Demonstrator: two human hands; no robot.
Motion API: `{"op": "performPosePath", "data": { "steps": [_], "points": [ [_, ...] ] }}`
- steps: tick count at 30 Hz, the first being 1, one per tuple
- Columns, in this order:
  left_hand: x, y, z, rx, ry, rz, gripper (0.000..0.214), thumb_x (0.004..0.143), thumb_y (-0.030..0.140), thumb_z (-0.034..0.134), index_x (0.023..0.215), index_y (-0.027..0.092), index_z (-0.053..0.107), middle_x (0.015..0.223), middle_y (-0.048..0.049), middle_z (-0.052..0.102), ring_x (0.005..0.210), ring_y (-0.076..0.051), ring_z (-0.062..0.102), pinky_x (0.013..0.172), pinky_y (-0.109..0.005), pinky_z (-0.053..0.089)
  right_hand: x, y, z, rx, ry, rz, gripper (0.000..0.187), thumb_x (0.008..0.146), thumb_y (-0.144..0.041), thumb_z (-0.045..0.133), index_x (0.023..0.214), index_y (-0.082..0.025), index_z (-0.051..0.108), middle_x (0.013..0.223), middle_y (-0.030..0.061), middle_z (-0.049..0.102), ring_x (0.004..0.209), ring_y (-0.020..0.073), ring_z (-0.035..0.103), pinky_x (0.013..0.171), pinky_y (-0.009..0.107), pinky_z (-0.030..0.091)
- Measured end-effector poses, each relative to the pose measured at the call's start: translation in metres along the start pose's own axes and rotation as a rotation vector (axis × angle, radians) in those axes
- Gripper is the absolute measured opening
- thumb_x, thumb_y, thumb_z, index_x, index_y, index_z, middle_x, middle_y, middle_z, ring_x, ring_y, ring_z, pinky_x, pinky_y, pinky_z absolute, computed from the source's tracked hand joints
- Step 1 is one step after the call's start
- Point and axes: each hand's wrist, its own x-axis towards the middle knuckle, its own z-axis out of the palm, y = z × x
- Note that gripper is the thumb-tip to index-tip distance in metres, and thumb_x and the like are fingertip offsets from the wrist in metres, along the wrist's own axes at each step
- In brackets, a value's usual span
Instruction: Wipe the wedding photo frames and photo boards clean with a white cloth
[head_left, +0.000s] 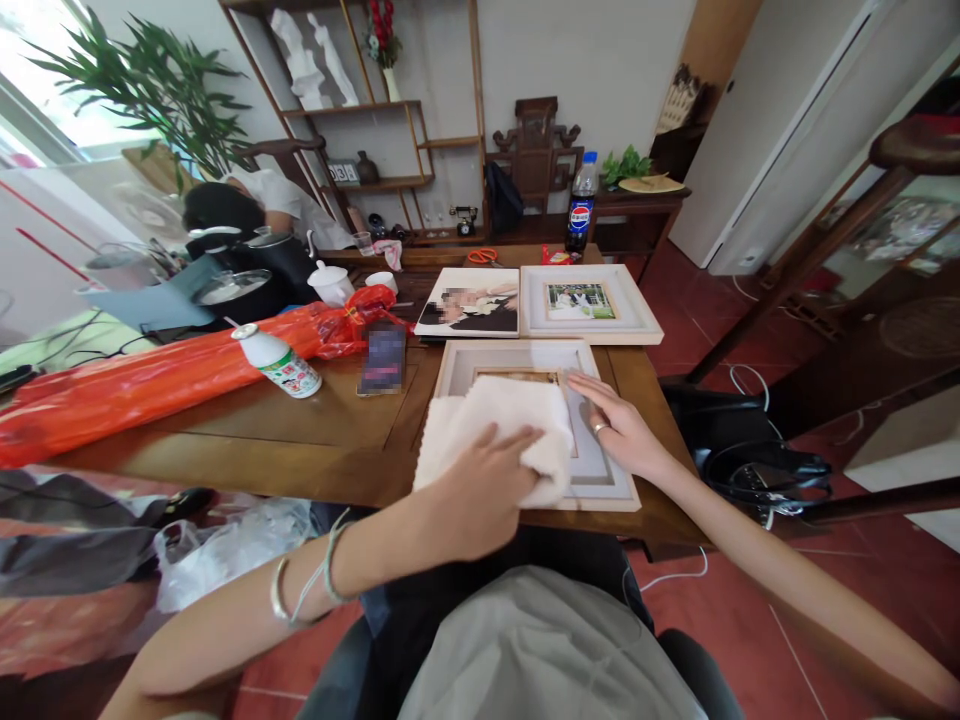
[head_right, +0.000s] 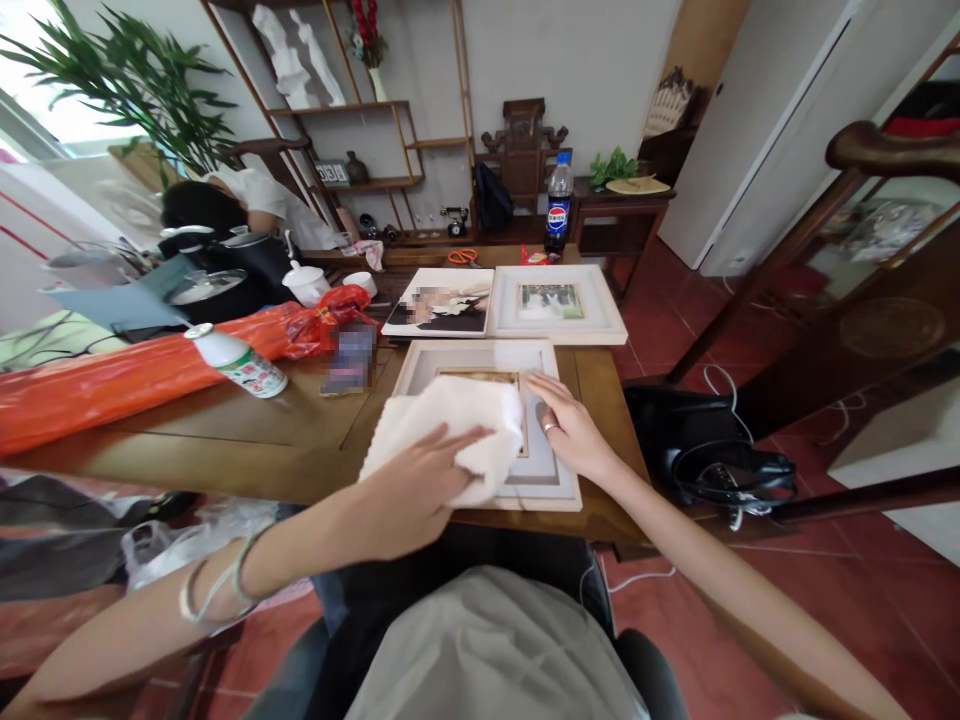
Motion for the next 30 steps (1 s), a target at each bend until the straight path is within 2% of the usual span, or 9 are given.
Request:
{"op": "performPosePath", "data": {
  "steps": [3, 7, 9, 11, 14, 19, 22, 27, 30],
  "points": [
    [-0.003, 0.005, 0.011, -0.001, 0.057, -0.002, 0.034, 0.076, 0.009, 0.050, 0.105, 0.017, 0.065, 0.148, -0.0115, 0.035, 0.139, -0.027, 0.028, 0.110, -0.047, 0.028, 0.000, -0.002, -0.001, 0.005, 0.005, 0.007, 0.063, 0.074, -0.002, 0.040, 0.130, -0.028, 0.052, 0.139, 0.0017, 0.049, 0.133, 0.0199, 0.038, 0.113, 0.049, 0.027],
    [0.008, -0.037, 0.028, 0.099, 0.148, -0.245, 0.035, 0.075, 0.007, 0.049, 0.104, 0.016, 0.067, 0.149, -0.0135, 0.032, 0.138, -0.033, 0.027, 0.109, -0.056, 0.025, 0.001, -0.004, -0.001, 0.022, 0.012, 0.012, 0.062, 0.075, -0.003, 0.041, 0.130, -0.029, 0.052, 0.139, 0.0010, 0.049, 0.133, 0.0203, 0.038, 0.113, 0.049, 0.027],
    [0.017, -0.063, 0.032, 0.140, 0.203, -0.344, 0.037, 0.075, 0.008, 0.050, 0.108, 0.017, 0.065, 0.149, -0.0126, 0.032, 0.139, -0.032, 0.025, 0.110, -0.056, 0.023, 0.001, -0.004, -0.002, 0.022, 0.022, 0.018, 0.062, 0.074, -0.003, 0.042, 0.129, -0.029, 0.054, 0.138, 0.0011, 0.051, 0.132, 0.0209, 0.039, 0.112, 0.049, 0.028],
    [0.025, -0.080, 0.035, 0.155, 0.245, -0.378, 0.037, 0.079, 0.013, 0.049, 0.113, 0.016, 0.062, 0.149, -0.0125, 0.032, 0.139, -0.031, 0.024, 0.110, -0.054, 0.024, 0.000, -0.004, -0.002, 0.019, 0.033, 0.021, 0.061, 0.073, -0.003, 0.042, 0.128, -0.029, 0.055, 0.136, 0.0015, 0.052, 0.131, 0.0217, 0.041, 0.112, 0.050, 0.029],
    [0.033, -0.089, 0.036, 0.169, 0.268, -0.342, 0.033, 0.082, 0.019, 0.049, 0.112, 0.015, 0.063, 0.151, -0.0127, 0.029, 0.140, -0.032, 0.023, 0.110, -0.056, 0.023, 0.000, -0.003, -0.002, 0.016, 0.045, 0.031, 0.061, 0.074, -0.003, 0.043, 0.126, -0.030, 0.056, 0.135, 0.0012, 0.054, 0.130, 0.0218, 0.042, 0.111, 0.051, 0.030],
    [0.035, -0.067, 0.036, 0.151, 0.214, -0.235, 0.031, 0.081, 0.018, 0.051, 0.108, 0.014, 0.065, 0.152, -0.0145, 0.024, 0.140, -0.034, 0.020, 0.110, -0.057, 0.019, -0.001, 0.000, -0.001, 0.018, 0.037, 0.039, 0.059, 0.077, -0.004, 0.042, 0.128, -0.028, 0.054, 0.139, 0.0019, 0.049, 0.133, 0.0204, 0.038, 0.113, 0.049, 0.027],
    [0.030, -0.033, 0.032, 0.086, 0.163, -0.177, 0.031, 0.082, 0.020, 0.052, 0.109, 0.016, 0.065, 0.152, -0.0150, 0.026, 0.140, -0.035, 0.021, 0.109, -0.059, 0.020, -0.001, 0.000, 0.000, 0.008, 0.025, 0.049, 0.058, 0.077, -0.004, 0.043, 0.129, -0.028, 0.054, 0.140, 0.0020, 0.048, 0.134, 0.0212, 0.036, 0.113, 0.050, 0.026],
    [0.018, 0.028, 0.023, 0.000, 0.149, 0.019, 0.027, 0.084, 0.025, 0.052, 0.104, 0.017, 0.068, 0.151, -0.0156, 0.026, 0.139, -0.036, 0.023, 0.108, -0.058, 0.023, 0.000, -0.001, -0.001, -0.012, 0.008, 0.055, 0.057, 0.079, -0.005, 0.042, 0.130, -0.028, 0.053, 0.140, 0.0023, 0.048, 0.134, 0.0219, 0.037, 0.113, 0.049, 0.028],
    [0.021, 0.026, 0.022, -0.003, 0.143, -0.017, 0.029, 0.084, 0.023, 0.051, 0.108, 0.017, 0.066, 0.151, -0.0161, 0.028, 0.138, -0.035, 0.025, 0.108, -0.057, 0.025, 0.000, -0.001, -0.002, -0.032, 0.010, 0.050, 0.051, 0.083, -0.010, 0.044, 0.130, -0.027, 0.053, 0.139, 0.0031, 0.049, 0.133, 0.0223, 0.038, 0.112, 0.049, 0.029]
  ]
}}
